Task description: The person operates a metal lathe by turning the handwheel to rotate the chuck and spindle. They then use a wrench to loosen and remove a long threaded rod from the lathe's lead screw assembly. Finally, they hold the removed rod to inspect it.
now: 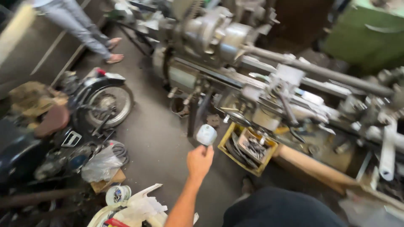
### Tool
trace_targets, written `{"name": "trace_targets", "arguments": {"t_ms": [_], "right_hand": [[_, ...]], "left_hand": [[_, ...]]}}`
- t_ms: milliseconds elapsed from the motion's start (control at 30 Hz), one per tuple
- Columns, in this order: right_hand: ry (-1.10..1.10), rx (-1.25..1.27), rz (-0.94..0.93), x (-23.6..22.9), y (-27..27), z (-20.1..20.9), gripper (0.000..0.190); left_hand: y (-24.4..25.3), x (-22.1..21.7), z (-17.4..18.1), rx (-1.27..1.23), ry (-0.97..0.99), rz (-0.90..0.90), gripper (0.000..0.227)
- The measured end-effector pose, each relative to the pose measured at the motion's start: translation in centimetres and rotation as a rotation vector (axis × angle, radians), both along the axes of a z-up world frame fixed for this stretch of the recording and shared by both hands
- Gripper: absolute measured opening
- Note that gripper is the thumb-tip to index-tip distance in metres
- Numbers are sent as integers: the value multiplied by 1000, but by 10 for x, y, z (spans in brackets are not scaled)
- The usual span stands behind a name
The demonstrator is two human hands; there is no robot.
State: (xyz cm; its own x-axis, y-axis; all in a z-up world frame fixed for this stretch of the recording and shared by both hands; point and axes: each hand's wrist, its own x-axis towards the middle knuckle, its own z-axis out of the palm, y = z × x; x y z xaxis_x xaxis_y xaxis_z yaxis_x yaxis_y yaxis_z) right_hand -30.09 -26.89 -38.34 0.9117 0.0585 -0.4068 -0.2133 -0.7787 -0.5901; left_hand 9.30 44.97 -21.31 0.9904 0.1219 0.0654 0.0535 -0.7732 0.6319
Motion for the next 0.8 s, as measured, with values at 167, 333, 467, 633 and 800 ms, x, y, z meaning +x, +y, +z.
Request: {"name": "trace_targets", "arguments": {"t_ms": [167, 333, 467, 633, 800], "right_hand": [[65, -15, -66, -16, 50, -49, 40], [395, 430, -922, 95, 204, 191, 48], [282, 379, -711, 99, 194, 196, 46], [420, 228, -608, 99, 190, 240, 47], [243, 165, -545, 41, 153, 170, 44]], "left_hand": [[-17, -69, -46, 142, 640, -24, 45], [-9, -111, -133, 418, 878, -411, 82], [22, -135, -190, 502, 1038, -531, 72], [85, -181, -274, 414, 1017, -271, 59], [96, -229, -259, 446, 1017, -219, 57]]}}
